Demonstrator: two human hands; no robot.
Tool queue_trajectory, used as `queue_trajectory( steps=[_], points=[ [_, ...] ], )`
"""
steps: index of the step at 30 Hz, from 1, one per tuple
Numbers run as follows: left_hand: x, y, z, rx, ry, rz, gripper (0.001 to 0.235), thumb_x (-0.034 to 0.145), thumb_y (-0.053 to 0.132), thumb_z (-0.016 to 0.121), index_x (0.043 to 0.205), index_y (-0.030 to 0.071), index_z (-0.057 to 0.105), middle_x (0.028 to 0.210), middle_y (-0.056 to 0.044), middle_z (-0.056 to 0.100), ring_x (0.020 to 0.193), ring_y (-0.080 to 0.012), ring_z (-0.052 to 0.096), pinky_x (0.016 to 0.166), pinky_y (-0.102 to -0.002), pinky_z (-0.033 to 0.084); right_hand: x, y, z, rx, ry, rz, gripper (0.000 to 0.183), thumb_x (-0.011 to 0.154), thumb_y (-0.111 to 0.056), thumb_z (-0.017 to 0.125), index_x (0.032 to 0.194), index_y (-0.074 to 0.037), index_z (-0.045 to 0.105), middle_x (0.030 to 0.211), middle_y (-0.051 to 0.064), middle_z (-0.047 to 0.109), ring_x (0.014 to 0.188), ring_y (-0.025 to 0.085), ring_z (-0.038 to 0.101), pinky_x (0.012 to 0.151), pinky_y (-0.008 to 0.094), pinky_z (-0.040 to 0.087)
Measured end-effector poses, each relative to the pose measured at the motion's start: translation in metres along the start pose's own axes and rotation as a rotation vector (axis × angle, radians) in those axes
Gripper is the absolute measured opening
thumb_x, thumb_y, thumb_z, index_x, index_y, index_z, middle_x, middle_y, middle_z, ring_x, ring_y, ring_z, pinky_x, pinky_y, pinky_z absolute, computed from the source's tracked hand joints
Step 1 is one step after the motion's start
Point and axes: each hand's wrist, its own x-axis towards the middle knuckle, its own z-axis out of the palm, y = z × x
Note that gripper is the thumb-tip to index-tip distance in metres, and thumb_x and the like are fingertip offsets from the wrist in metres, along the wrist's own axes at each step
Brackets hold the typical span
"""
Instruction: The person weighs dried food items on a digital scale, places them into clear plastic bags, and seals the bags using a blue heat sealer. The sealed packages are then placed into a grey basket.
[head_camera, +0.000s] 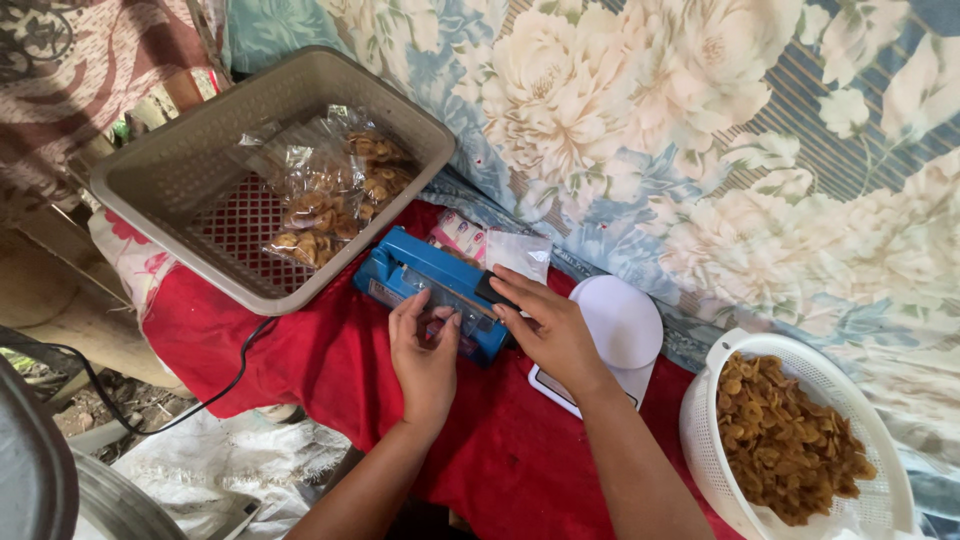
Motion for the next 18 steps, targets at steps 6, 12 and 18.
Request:
queue_trajectory(
  steps=[6,12,18],
  points=[
    [-0.002,-0.006,0.001,0.005,0.020,0.044,0.047,0.091,-0.009,0.070,0.135,-0.003,0.056,0.135,-0.009,0.048,0.108,-0.0152,0.067,0.091,-0.027,0.061,0.009,-0.008,-0.005,-0.105,0.039,-0.101,0.032,0.096,-0.014,0.072,0.128,-0.010,0.071,0.137,0.009,0.069,0.123,0.025,0.069,0.102,0.034,0.056],
    [-0.003,-0.006,0.001,0.007,0.013,0.052,0.047,0.090,-0.008,0.070,0.134,-0.003,0.056,0.135,-0.009,0.048,0.109,-0.0155,0.067,0.091,-0.028,0.062,0.011,-0.014,-0.008,-0.158,0.038,-0.139,0.031,0.096,-0.014,0.071,0.126,-0.009,0.072,0.136,0.010,0.070,0.122,0.027,0.069,0.102,0.035,0.055],
    [-0.004,-0.008,0.001,-0.007,0.026,0.044,0.046,0.090,-0.007,0.071,0.134,-0.003,0.057,0.135,-0.008,0.048,0.108,-0.0157,0.067,0.093,-0.028,0.061,0.008,-0.011,-0.006,-0.116,0.039,-0.133,0.030,0.097,-0.014,0.071,0.127,-0.010,0.072,0.136,0.008,0.070,0.120,0.024,0.071,0.096,0.033,0.058]
  ],
)
